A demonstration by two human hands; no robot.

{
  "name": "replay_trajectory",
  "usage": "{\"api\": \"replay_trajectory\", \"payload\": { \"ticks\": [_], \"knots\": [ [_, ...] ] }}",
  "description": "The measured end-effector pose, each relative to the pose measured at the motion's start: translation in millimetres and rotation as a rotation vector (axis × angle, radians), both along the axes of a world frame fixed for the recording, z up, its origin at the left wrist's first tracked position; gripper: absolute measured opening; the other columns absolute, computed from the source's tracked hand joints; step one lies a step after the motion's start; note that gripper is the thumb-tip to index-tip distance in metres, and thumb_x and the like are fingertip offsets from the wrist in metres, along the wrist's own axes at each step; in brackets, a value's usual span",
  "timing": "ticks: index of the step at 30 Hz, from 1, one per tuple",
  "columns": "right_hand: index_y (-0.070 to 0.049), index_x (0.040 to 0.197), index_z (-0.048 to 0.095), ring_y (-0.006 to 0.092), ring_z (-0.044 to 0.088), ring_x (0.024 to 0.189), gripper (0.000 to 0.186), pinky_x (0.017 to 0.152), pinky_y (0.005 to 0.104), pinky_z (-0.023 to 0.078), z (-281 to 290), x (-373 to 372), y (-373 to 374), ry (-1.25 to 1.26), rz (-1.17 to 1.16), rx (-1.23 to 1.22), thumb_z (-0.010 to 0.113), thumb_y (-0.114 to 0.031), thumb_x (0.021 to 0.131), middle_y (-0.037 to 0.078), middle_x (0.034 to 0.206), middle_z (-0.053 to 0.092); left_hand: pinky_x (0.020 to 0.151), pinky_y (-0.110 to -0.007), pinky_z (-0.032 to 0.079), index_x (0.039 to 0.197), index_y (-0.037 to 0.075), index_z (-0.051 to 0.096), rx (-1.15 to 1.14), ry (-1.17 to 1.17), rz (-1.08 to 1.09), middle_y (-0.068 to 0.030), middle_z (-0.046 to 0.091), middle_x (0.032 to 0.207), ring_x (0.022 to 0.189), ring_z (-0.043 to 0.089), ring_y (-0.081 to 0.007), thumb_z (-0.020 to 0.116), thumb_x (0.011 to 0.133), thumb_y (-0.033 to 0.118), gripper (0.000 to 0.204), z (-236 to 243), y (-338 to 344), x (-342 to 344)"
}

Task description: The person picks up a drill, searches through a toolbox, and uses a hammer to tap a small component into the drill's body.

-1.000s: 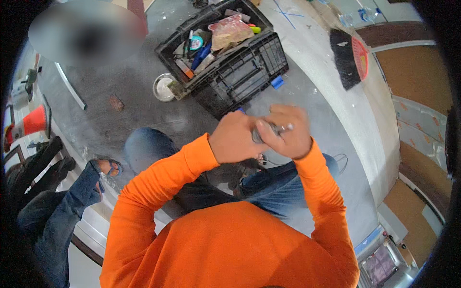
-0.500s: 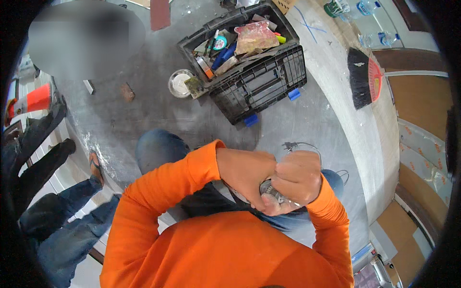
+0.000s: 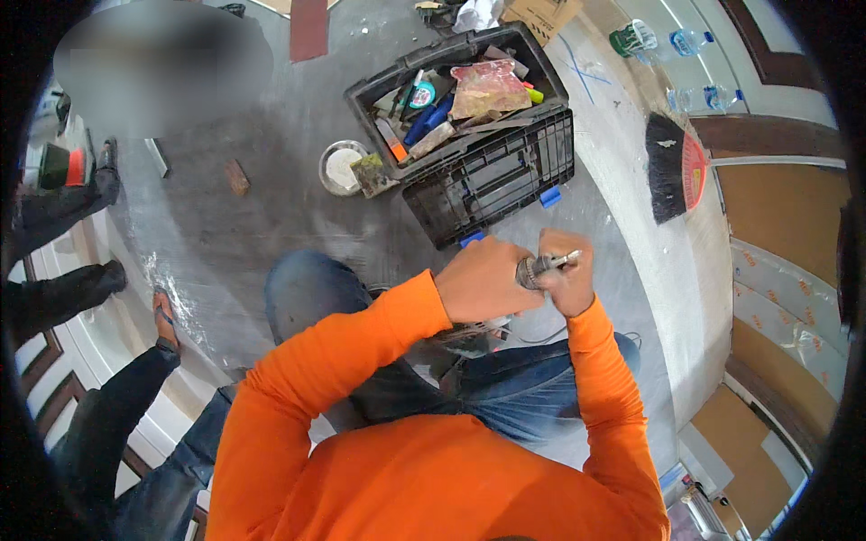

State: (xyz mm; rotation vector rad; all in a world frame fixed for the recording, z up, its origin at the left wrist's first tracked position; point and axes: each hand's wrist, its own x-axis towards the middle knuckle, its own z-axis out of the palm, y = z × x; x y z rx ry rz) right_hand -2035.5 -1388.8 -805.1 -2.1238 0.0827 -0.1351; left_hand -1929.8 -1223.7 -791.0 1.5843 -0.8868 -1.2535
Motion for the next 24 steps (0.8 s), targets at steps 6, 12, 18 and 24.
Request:
{"api": "replay_trajectory", "payload": {
  "ticks": [6, 12, 18, 24],
  "knots": [
    [-0.002, 0.077, 0.056, 0.0143, 0.041, 0.056, 0.041, 0.053, 0.0313, 0.034, -73.0, 4.0, -43.2, 0.232, -0.550, 0.519, 0.061, -0.038, 0.095, 0.006, 0.062, 0.046, 0.067, -0.042, 0.054, 0.082, 0.000, 0.071, -0.100, 0.064, 0.064, -0.0201, 0.067, 0.068, 0.068, 0.069, -0.0370, 0.073, 0.073, 0.033, 0.034, 16.7, 4.0, 14.6],
    [-0.003, 0.097, 0.068, 0.0277, 0.064, 0.083, 0.022, 0.077, 0.0372, 0.050, -104.3, 94.0, -38.6, 0.076, -0.155, -0.375, 0.066, -0.025, 0.095, 0.014, 0.090, 0.067, 0.065, -0.046, 0.051, 0.076, 0.003, 0.068, -0.350, 0.082, -0.064, -0.0188, 0.066, 0.067, 0.067, 0.065, -0.0388, 0.071, 0.073, 0.030, 0.027, 37.8, 7.3, 25.0],
    [-0.015, 0.112, 0.072, 0.0356, 0.051, 0.130, 0.027, 0.104, 0.0496, 0.044, -180.4, 212.2, -17.6, -0.011, 0.191, -0.819, 0.068, -0.029, 0.089, 0.014, 0.136, 0.059, 0.061, -0.047, 0.048, 0.072, 0.006, 0.067, -0.398, 0.233, -0.304, -0.0160, 0.065, 0.066, 0.064, 0.064, -0.0376, 0.068, 0.075, 0.032, 0.026, 48.6, 27.2, 36.5],
    [-0.021, 0.122, 0.065, 0.0406, 0.042, 0.135, 0.050, 0.102, 0.0605, 0.042, -208.3, 225.3, -41.1, 0.270, 0.036, -1.117, 0.074, -0.046, 0.080, 0.011, 0.151, 0.042, 0.062, -0.047, 0.048, 0.073, 0.007, 0.067, -0.330, 0.111, -0.219, -0.0150, 0.065, 0.066, 0.066, 0.064, -0.0377, 0.068, 0.077, 0.035, 0.029, 47.2, 39.3, 36.1]
  ]
}}
